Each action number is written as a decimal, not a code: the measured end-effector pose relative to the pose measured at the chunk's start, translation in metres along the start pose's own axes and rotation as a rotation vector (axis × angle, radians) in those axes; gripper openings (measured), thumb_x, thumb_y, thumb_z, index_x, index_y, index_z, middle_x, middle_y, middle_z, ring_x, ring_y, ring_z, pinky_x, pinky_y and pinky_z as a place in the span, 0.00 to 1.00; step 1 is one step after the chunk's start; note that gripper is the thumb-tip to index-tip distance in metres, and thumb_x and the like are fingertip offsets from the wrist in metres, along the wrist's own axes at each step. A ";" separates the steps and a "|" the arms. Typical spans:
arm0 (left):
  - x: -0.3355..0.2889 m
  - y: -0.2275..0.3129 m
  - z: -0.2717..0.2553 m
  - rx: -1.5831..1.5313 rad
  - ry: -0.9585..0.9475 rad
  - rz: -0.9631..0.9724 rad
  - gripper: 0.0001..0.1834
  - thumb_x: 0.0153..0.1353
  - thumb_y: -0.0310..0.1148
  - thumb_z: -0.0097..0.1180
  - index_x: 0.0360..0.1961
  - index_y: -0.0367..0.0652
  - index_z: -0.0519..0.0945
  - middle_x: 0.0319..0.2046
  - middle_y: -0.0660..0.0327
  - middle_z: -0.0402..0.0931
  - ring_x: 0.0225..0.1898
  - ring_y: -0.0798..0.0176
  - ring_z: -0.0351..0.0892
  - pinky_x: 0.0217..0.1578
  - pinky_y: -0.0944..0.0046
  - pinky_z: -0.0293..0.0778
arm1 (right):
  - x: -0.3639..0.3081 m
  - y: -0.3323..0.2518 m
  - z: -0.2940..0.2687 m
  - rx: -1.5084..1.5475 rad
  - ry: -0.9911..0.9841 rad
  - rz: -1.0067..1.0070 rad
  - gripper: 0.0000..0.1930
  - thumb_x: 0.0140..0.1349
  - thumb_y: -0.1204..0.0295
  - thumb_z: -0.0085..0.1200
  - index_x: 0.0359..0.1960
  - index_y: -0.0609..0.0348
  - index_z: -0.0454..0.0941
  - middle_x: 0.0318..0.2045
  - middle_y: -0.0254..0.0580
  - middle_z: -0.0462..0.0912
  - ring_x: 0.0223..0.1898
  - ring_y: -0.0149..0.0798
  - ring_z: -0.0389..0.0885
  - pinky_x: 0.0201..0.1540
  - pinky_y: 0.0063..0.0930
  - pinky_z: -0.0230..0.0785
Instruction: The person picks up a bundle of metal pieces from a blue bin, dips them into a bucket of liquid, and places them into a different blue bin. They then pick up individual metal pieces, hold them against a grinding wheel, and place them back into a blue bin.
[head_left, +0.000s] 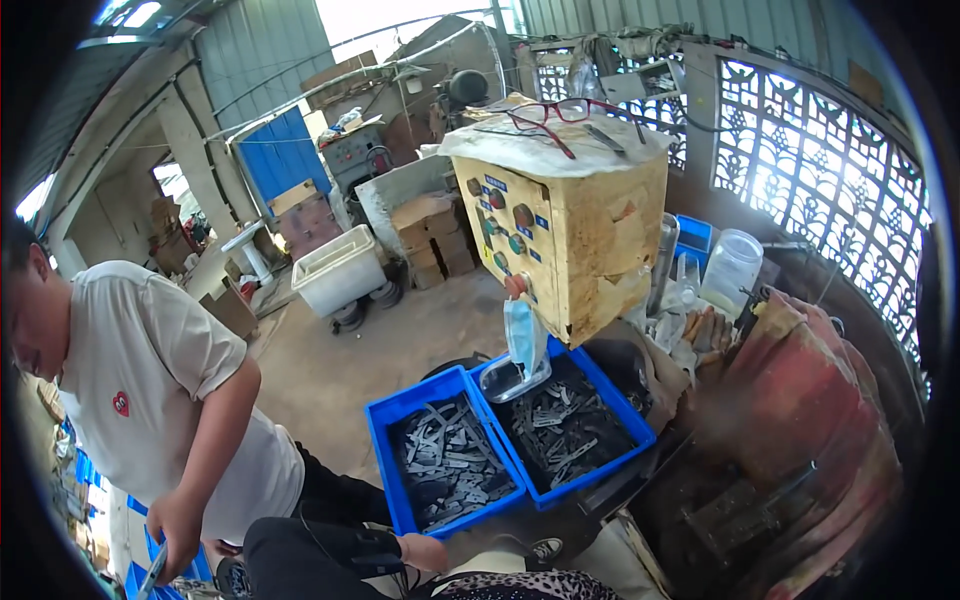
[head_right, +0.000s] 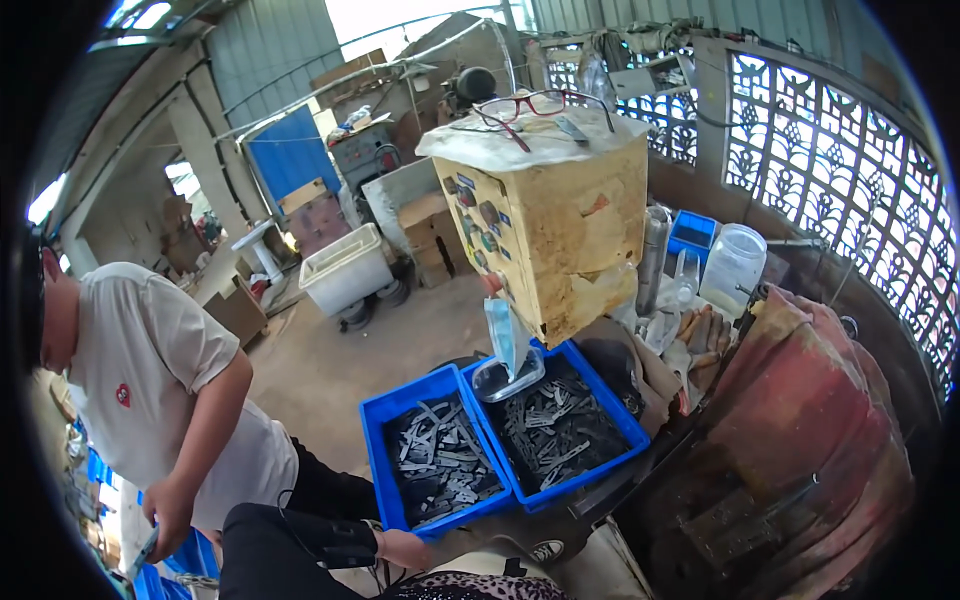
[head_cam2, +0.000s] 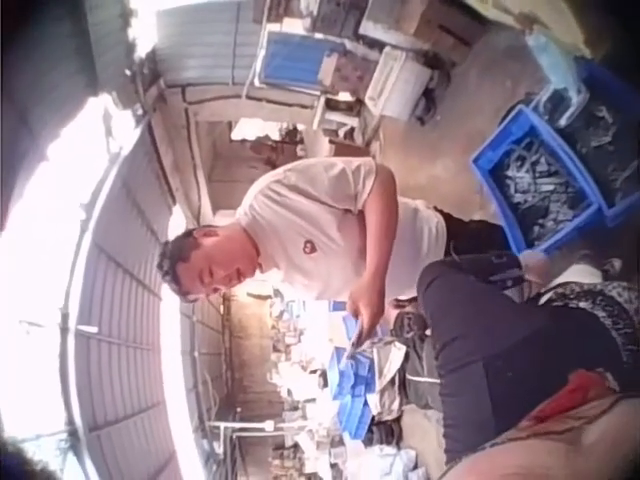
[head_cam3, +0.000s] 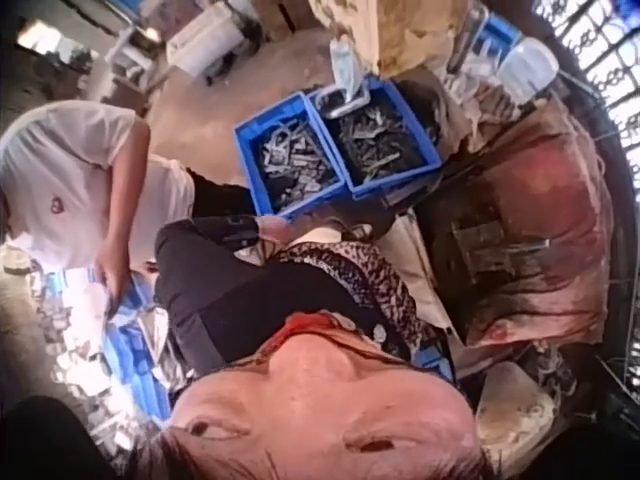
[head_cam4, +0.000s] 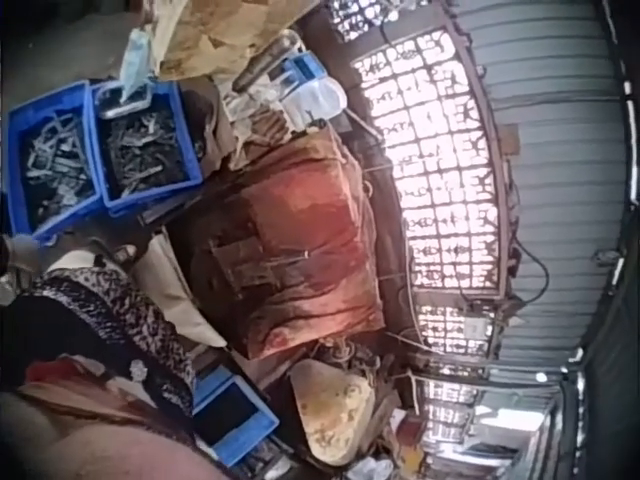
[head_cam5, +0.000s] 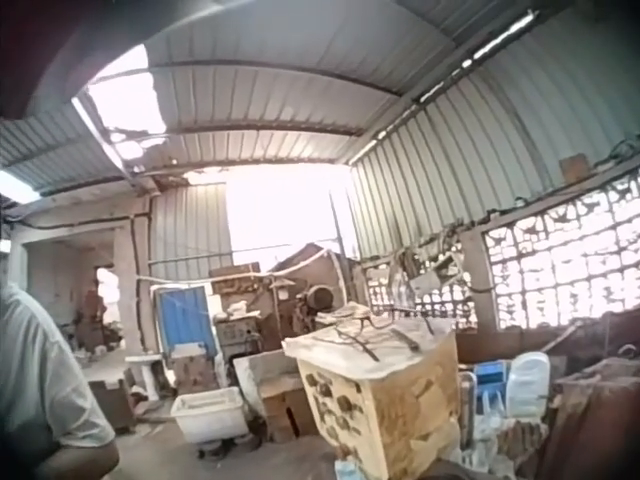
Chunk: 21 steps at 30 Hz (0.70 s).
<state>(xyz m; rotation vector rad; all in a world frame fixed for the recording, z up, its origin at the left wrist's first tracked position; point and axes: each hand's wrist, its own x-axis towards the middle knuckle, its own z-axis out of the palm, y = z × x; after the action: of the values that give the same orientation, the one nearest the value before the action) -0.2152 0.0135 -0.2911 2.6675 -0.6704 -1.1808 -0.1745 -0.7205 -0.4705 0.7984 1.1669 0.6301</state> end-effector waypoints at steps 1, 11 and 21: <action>-0.002 0.012 -0.025 -0.006 0.009 -0.015 0.11 0.63 0.37 0.45 0.35 0.46 0.79 0.31 0.56 0.80 0.36 0.49 0.81 0.34 0.53 0.78 | 0.009 0.010 0.019 0.052 0.025 0.066 0.22 0.68 0.62 0.46 0.60 0.54 0.62 0.53 0.40 0.64 0.49 0.41 0.67 0.43 0.33 0.65; -0.005 0.045 -0.141 -0.039 0.327 -0.061 0.08 0.51 0.38 0.56 0.19 0.49 0.75 0.14 0.59 0.72 0.18 0.53 0.76 0.15 0.52 0.68 | 0.076 0.197 0.172 0.646 0.279 0.614 0.19 0.63 0.62 0.51 0.51 0.57 0.67 0.40 0.42 0.72 0.36 0.41 0.74 0.33 0.37 0.69; 0.106 0.112 -0.351 -0.983 0.611 0.525 0.16 0.62 0.29 0.57 0.52 0.39 0.77 0.41 0.53 0.81 0.43 0.60 0.81 0.44 0.65 0.76 | 0.015 0.316 0.102 2.026 -0.816 1.285 0.10 0.57 0.64 0.55 0.33 0.57 0.74 0.26 0.49 0.77 0.27 0.54 0.77 0.27 0.47 0.69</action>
<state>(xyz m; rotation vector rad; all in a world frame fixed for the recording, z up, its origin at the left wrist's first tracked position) 0.0664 -0.1494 -0.0887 1.6933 -0.4486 -0.3379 -0.0808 -0.5478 -0.2018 3.2041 -0.0628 -0.2628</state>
